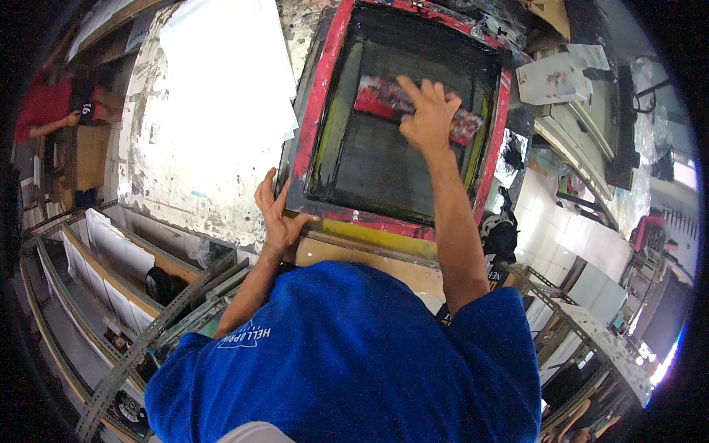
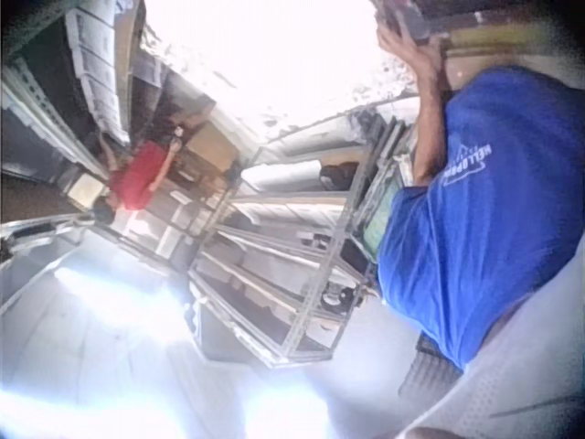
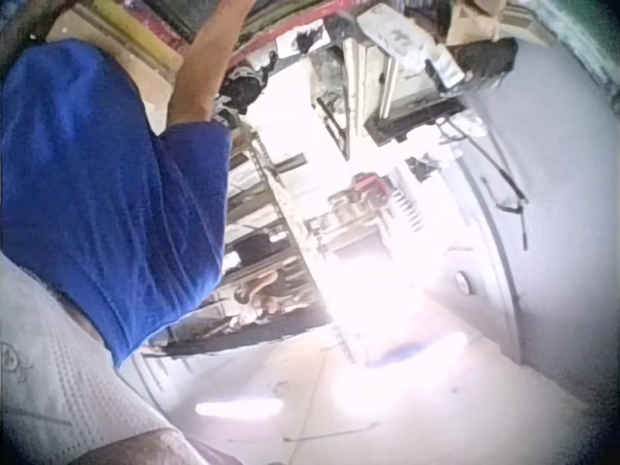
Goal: The person performs screen printing by placing a white bag on a yellow platen, lowering a screen frame, and using a squeegee to apply ink; they then lift the frame, remove the printed bag, and stack it to the side, repeating this process several times before pouring liquid onto the screen and wiping it by hand.
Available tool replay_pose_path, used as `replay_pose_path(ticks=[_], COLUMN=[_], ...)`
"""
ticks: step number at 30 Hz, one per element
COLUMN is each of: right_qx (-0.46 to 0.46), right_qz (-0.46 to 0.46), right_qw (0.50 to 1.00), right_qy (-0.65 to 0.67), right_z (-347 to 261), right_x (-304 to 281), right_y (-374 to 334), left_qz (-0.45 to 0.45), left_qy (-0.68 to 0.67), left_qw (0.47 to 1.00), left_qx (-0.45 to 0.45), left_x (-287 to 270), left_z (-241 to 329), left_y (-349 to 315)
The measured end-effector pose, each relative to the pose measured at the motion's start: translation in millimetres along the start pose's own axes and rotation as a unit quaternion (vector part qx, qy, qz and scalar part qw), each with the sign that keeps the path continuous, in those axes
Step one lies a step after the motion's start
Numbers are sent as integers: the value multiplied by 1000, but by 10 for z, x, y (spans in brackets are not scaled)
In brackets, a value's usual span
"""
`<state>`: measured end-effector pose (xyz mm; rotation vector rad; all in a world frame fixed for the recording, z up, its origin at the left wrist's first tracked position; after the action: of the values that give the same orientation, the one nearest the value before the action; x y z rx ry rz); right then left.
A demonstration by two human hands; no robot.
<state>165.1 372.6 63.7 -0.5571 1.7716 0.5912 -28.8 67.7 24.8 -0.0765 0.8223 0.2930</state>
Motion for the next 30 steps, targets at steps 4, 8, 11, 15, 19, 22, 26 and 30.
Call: replay_pose_path(ticks=[4, 8, 11, 15, 19, 22, 26, 30], right_qx=[-28, -44, -35, -54, -114, -84, 46, 48], right_qz=[49, 62, 29, -2, 78, 59, -13, 31], right_qw=[998, 996, 998, 998, 990, 992, 986, 942], right_qy=[-35, -42, -51, -23, 21, 73, 158, 332], right_z=[321, 539, 702, 893, 931, 1082, 1200, 1360], right_x=[6, 17, 36, -108, -172, -119, -401, -613], right_y=[582, 1044, 1302, 1638, 1734, 1739, 1598, 1170], left_qz=[-7, -6, -11, -7, 5, 1, -16, -1], left_qy=[1, 0, 2, -19, -23, -18, -46, -84], left_qw=[1000, 1000, 1000, 1000, 1000, 1000, 999, 996], left_qx=[-3, -4, -5, -2, 10, 15, -20, -25], left_x=[4, 15, 11, -16, -1, -11, 32, 78], left_z=[-17, -29, -41, -13, -28, -15, -75, -89], left_y=[0, -15, -9, -13, -22, -9, -70, -103])
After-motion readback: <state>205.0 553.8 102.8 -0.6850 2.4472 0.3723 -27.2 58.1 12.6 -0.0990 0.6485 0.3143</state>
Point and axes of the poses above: each hand's wrist, its own y-axis towards the middle knuckle, its own x-axis out of the palm, z = x × y, the point moved 7 cm from there along y, towards the middle knuckle, and after that the axes turned 11 degrees about -z, right-handed, at the moved point
